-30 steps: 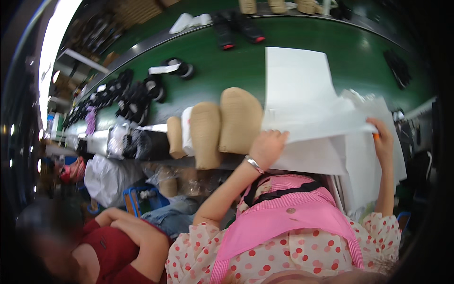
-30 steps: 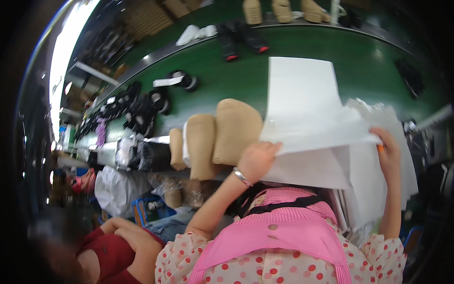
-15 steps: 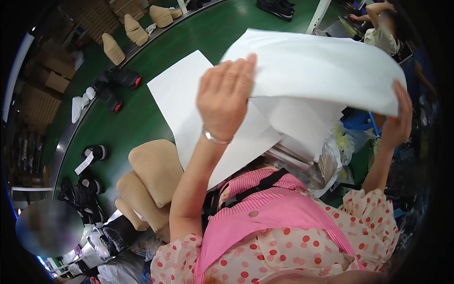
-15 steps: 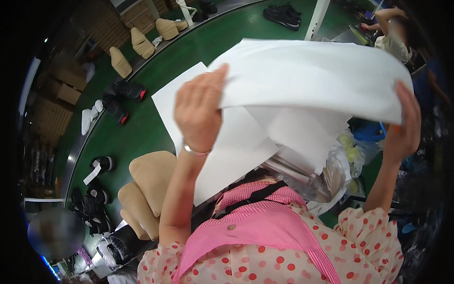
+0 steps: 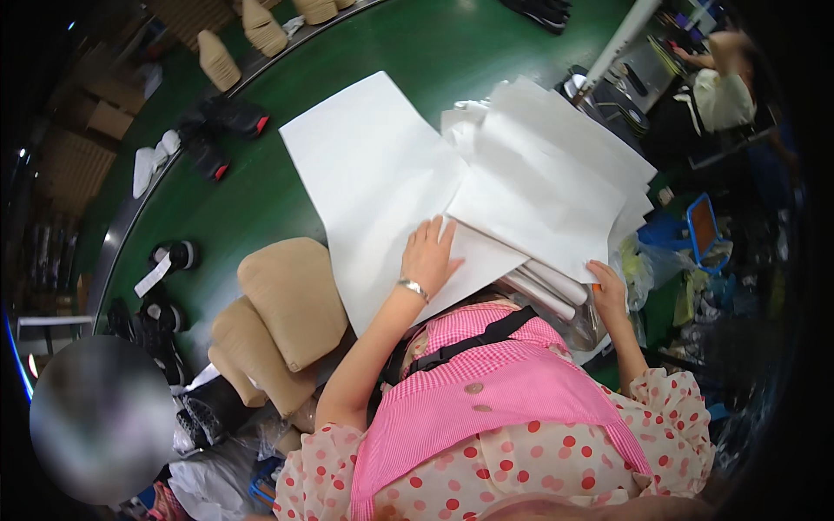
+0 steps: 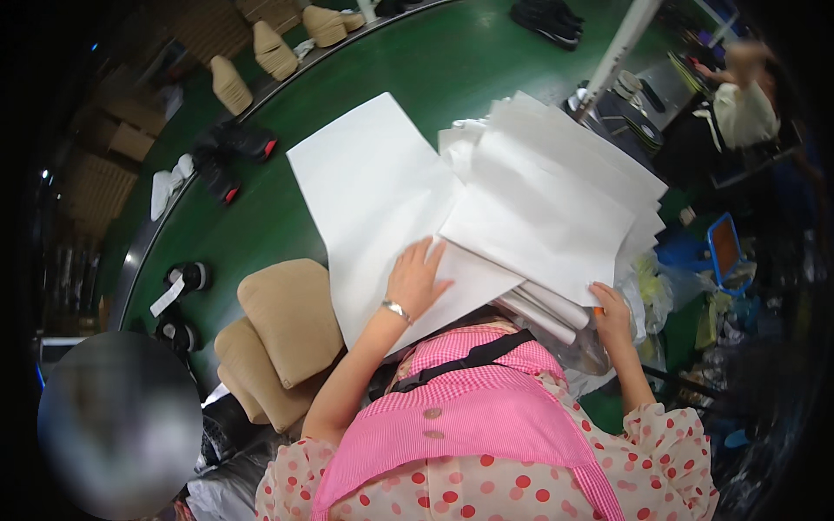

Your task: The person repeatedly cuts white paper sheets using an orange utility knife on a green workbench. They handle the sheets one at a time, align them, cut, and stack the cut pieces.

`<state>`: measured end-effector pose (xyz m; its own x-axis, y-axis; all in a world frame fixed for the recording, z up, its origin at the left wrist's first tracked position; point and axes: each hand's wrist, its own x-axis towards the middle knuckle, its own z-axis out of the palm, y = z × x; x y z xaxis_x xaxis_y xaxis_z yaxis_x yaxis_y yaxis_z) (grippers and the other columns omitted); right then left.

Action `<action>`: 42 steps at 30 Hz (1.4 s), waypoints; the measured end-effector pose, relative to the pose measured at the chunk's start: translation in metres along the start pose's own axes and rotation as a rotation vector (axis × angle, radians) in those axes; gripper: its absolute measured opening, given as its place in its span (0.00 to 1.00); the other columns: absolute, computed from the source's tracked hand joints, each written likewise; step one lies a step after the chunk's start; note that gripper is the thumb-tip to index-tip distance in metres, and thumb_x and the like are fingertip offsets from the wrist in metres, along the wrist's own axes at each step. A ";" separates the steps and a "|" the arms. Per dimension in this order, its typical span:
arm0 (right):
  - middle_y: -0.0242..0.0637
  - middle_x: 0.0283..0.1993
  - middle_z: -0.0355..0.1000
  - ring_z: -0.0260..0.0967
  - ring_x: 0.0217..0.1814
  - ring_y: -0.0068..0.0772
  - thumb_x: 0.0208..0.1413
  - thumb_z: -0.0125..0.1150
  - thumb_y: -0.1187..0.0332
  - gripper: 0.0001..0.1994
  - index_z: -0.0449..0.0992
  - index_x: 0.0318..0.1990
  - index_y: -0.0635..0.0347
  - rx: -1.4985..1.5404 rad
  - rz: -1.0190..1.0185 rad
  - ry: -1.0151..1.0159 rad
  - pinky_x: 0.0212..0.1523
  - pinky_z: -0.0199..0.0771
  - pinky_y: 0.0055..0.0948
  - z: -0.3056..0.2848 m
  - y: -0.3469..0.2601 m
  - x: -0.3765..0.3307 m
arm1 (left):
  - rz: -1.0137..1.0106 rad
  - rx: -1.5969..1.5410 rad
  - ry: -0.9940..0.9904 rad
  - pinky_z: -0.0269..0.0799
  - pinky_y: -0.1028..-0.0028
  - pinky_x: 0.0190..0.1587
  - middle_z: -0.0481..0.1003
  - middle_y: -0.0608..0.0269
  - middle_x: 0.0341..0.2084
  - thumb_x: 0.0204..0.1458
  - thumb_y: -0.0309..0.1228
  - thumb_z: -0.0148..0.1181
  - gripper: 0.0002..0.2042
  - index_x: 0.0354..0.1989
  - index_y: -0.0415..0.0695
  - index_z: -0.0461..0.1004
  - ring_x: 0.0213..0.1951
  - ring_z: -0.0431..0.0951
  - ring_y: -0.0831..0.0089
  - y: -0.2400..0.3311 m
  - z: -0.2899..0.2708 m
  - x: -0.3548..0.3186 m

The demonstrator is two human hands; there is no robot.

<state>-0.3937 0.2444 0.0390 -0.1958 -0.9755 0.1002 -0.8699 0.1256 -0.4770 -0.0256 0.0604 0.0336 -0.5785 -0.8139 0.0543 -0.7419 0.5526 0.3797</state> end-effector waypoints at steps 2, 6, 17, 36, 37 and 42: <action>0.48 0.53 0.72 0.69 0.56 0.52 0.44 0.55 0.83 0.21 0.77 0.49 0.58 -0.030 -0.058 -0.124 0.58 0.69 0.37 0.006 0.024 0.006 | -0.005 -0.044 -0.074 0.60 0.59 0.61 0.62 0.48 0.60 0.42 0.45 0.69 0.38 0.63 0.46 0.62 0.61 0.62 0.52 -0.004 0.005 -0.029; 0.47 0.62 0.65 0.64 0.61 0.51 0.39 0.71 0.65 0.26 0.76 0.52 0.52 -0.307 -0.012 -0.542 0.58 0.68 0.40 -0.022 0.018 0.024 | -0.110 -0.057 -0.180 0.57 0.55 0.63 0.61 0.47 0.61 0.36 0.54 0.70 0.44 0.63 0.48 0.62 0.63 0.60 0.50 -0.016 0.001 -0.075; 0.47 0.53 0.71 0.67 0.55 0.52 0.40 0.64 0.70 0.22 0.75 0.48 0.60 -0.161 -0.585 -0.623 0.54 0.69 0.43 0.020 -0.074 0.116 | -0.242 -0.079 -0.257 0.64 0.57 0.57 0.64 0.53 0.58 0.37 0.44 0.70 0.39 0.61 0.50 0.64 0.59 0.64 0.54 -0.008 -0.014 -0.105; 0.44 0.35 0.77 0.75 0.39 0.48 0.47 0.52 0.71 0.13 0.80 0.39 0.53 -0.560 -0.336 -0.925 0.43 0.74 0.42 -0.027 -0.033 0.092 | -0.376 -0.318 0.157 0.73 0.60 0.40 0.75 0.54 0.39 0.56 0.29 0.51 0.20 0.58 0.46 0.67 0.40 0.75 0.55 -0.020 -0.030 -0.116; 0.45 0.37 0.77 0.75 0.40 0.47 0.47 0.51 0.73 0.14 0.80 0.40 0.53 -0.503 -0.331 -0.943 0.44 0.74 0.40 -0.029 -0.039 0.092 | -0.382 -0.322 0.156 0.73 0.60 0.41 0.75 0.54 0.40 0.56 0.29 0.51 0.20 0.58 0.46 0.67 0.40 0.75 0.55 -0.019 -0.033 -0.116; 0.39 0.41 0.77 0.75 0.43 0.35 0.49 0.48 0.81 0.17 0.79 0.42 0.55 0.153 -0.143 -0.875 0.46 0.73 0.28 -0.026 -0.073 0.127 | -0.358 -0.330 0.168 0.73 0.62 0.43 0.75 0.55 0.42 0.57 0.31 0.52 0.19 0.58 0.47 0.68 0.42 0.76 0.56 -0.018 -0.038 -0.117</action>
<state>-0.3670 0.1160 0.1094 0.3791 -0.7762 -0.5038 -0.7774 0.0283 -0.6284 0.0686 0.1389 0.0552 -0.2251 -0.9743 0.0049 -0.7211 0.1700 0.6717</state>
